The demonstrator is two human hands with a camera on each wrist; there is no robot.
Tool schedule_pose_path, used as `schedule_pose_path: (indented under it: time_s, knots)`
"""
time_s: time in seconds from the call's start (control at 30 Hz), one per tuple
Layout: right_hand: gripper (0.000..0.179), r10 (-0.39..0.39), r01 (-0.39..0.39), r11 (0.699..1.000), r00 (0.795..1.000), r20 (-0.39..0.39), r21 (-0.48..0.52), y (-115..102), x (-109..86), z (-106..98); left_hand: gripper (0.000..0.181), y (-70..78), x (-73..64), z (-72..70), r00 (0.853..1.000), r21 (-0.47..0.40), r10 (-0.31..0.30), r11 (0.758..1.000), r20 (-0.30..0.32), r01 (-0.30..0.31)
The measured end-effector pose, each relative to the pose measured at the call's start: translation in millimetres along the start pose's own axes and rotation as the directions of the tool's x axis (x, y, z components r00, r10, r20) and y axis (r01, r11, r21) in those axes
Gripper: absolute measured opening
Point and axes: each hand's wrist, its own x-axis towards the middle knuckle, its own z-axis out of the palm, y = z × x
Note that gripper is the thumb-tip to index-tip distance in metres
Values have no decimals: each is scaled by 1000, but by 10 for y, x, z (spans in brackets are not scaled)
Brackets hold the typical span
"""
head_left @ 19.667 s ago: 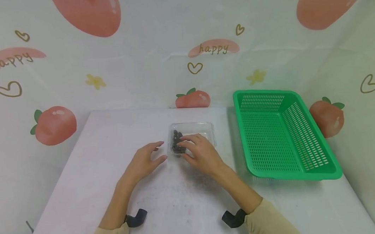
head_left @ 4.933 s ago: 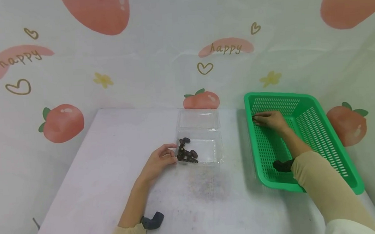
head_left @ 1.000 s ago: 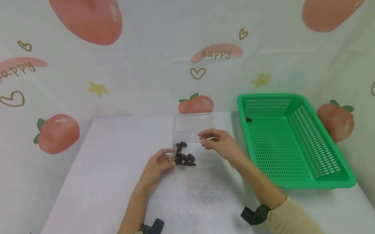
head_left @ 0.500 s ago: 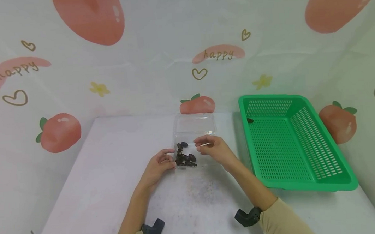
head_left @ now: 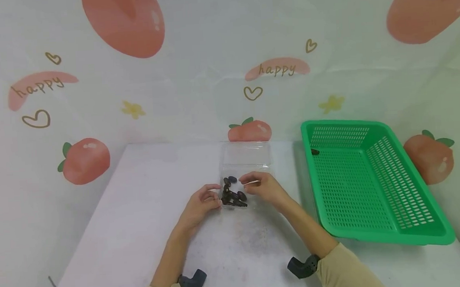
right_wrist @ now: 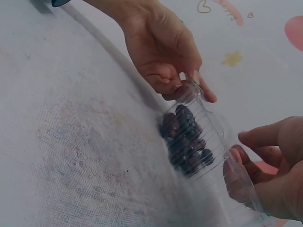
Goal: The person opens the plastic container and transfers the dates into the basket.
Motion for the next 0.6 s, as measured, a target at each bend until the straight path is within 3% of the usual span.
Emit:
schedule_pose_path:
  time_s: [0.37,0.6]
  knots:
    - [32,60,-60,998,998,33,-10,-13,95,33,51,5,13,11,1000,13,-9,1000,-13,9]
    - [31,93,-90,992,995,29,-84,5,156,68,52,8,12,11,1000,3,-18,1000,-19,18]
